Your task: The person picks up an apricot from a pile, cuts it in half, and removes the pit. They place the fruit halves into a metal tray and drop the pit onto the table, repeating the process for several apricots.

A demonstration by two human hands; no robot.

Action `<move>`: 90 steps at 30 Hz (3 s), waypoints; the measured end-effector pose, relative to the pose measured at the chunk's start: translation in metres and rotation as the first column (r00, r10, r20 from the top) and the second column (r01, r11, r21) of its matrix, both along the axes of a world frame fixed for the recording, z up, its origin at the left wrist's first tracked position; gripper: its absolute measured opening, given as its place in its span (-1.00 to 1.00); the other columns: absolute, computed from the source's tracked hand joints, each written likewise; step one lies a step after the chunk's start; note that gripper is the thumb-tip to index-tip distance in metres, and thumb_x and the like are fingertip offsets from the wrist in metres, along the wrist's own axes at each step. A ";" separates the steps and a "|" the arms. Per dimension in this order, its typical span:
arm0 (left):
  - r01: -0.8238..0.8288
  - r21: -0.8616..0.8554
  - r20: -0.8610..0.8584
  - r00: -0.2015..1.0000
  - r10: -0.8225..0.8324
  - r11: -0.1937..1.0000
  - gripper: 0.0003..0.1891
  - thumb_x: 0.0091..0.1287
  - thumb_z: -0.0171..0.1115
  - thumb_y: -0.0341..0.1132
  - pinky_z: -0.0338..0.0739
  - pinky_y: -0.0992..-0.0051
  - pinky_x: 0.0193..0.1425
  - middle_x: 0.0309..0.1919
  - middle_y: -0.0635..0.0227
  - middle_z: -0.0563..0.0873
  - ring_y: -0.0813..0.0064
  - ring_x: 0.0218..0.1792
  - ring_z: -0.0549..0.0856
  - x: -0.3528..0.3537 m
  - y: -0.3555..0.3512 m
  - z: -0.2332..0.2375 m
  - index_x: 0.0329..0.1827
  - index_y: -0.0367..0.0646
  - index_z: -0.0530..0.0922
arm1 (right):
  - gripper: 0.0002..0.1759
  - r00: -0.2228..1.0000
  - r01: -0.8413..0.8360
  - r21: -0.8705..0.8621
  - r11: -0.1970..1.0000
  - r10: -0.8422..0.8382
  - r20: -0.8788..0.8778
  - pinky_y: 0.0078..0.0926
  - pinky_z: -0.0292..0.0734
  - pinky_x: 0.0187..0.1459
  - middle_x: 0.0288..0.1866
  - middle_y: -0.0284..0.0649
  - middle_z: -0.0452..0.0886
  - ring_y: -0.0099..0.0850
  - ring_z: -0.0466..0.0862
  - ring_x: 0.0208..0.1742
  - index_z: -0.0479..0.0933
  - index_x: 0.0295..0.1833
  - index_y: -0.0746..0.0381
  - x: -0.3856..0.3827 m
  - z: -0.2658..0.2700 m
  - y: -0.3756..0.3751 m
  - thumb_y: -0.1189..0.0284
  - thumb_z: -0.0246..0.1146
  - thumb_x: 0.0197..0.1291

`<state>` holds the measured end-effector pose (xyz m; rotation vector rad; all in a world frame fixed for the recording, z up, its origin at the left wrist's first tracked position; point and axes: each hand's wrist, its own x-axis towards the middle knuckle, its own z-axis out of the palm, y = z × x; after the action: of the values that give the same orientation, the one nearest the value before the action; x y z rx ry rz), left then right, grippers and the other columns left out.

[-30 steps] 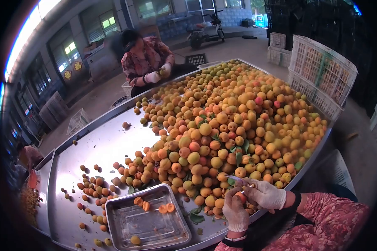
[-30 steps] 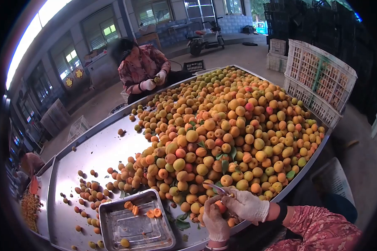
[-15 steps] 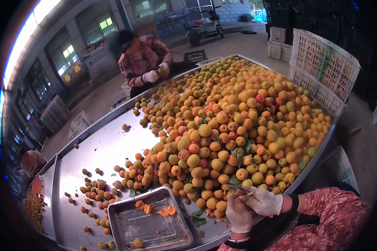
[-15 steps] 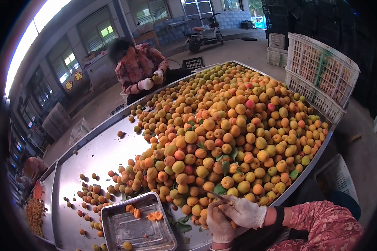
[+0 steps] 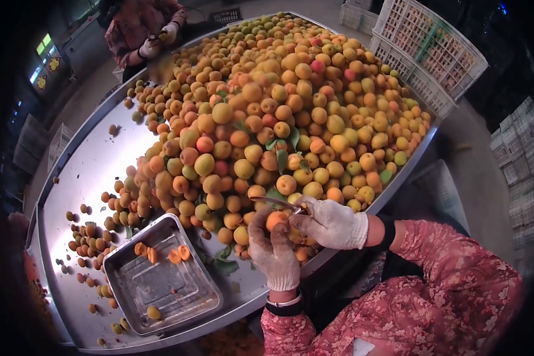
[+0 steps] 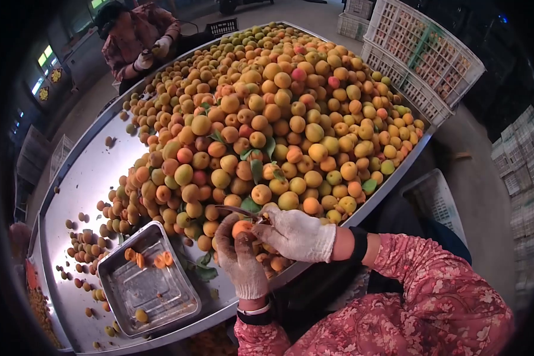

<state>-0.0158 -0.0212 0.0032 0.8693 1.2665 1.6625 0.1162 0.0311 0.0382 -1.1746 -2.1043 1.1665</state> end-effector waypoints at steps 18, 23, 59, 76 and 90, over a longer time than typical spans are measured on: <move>0.015 0.067 0.330 0.943 -0.036 0.998 -0.53 0.53 0.02 -0.09 0.51 0.28 0.26 0.06 0.11 0.58 0.28 0.07 0.63 -0.006 0.004 -0.001 0.30 -0.26 0.31 | -0.69 0.988 -0.075 0.157 0.985 0.053 0.143 -0.28 0.54 -0.48 -0.51 -0.03 0.62 -0.09 0.70 -0.47 0.47 -0.01 0.33 0.001 0.008 -0.019 0.33 0.26 0.28; 0.019 0.104 0.332 0.942 -0.053 0.994 -0.53 0.52 0.03 -0.08 0.51 0.29 0.27 0.06 0.11 0.58 0.26 0.06 0.64 -0.009 0.002 -0.002 0.30 -0.27 0.31 | -0.63 0.990 -0.109 0.288 0.951 0.077 0.120 -0.23 0.49 -0.58 -0.55 -0.07 0.58 -0.07 0.63 -0.57 0.41 -0.01 0.30 -0.001 -0.004 -0.022 0.22 0.24 0.31; 0.121 0.014 0.572 0.814 -0.107 0.993 -0.59 0.52 0.04 -0.07 0.55 0.46 0.03 -0.10 0.28 0.62 0.44 -0.08 0.62 -0.020 0.003 -0.016 0.18 -0.24 0.42 | -0.65 0.911 -0.195 0.462 0.865 -0.014 0.412 -0.29 0.55 -0.54 -0.48 -0.14 0.62 -0.16 0.67 -0.51 0.45 -0.04 0.28 -0.022 -0.021 -0.014 0.22 0.23 0.25; 0.066 0.065 0.704 0.704 -0.093 0.996 -0.59 0.52 0.04 -0.14 0.55 0.33 0.15 -0.05 0.13 0.65 0.30 -0.03 0.66 -0.012 0.002 -0.013 0.24 -0.26 0.40 | -0.60 0.939 -0.171 0.409 0.896 0.023 0.344 -0.28 0.58 -0.52 -0.46 -0.07 0.64 -0.13 0.69 -0.49 0.42 -0.03 0.31 -0.021 -0.028 -0.018 0.17 0.19 0.30; 0.280 0.173 0.774 0.555 -0.306 0.945 -0.53 0.45 0.04 -0.22 0.64 0.20 0.07 0.12 -0.11 0.56 0.11 -0.03 0.66 -0.021 0.000 -0.019 0.36 -0.19 0.24 | -0.58 0.869 -0.223 0.277 0.934 0.062 0.491 -0.18 0.57 -0.46 -0.46 -0.02 0.64 -0.03 0.68 -0.43 0.39 -0.02 0.34 -0.012 -0.010 -0.014 0.17 0.14 0.32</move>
<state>-0.0367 -0.0211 -0.0154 0.2298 0.4257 1.5050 0.1037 0.0167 0.0287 -1.2494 -2.6671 0.5728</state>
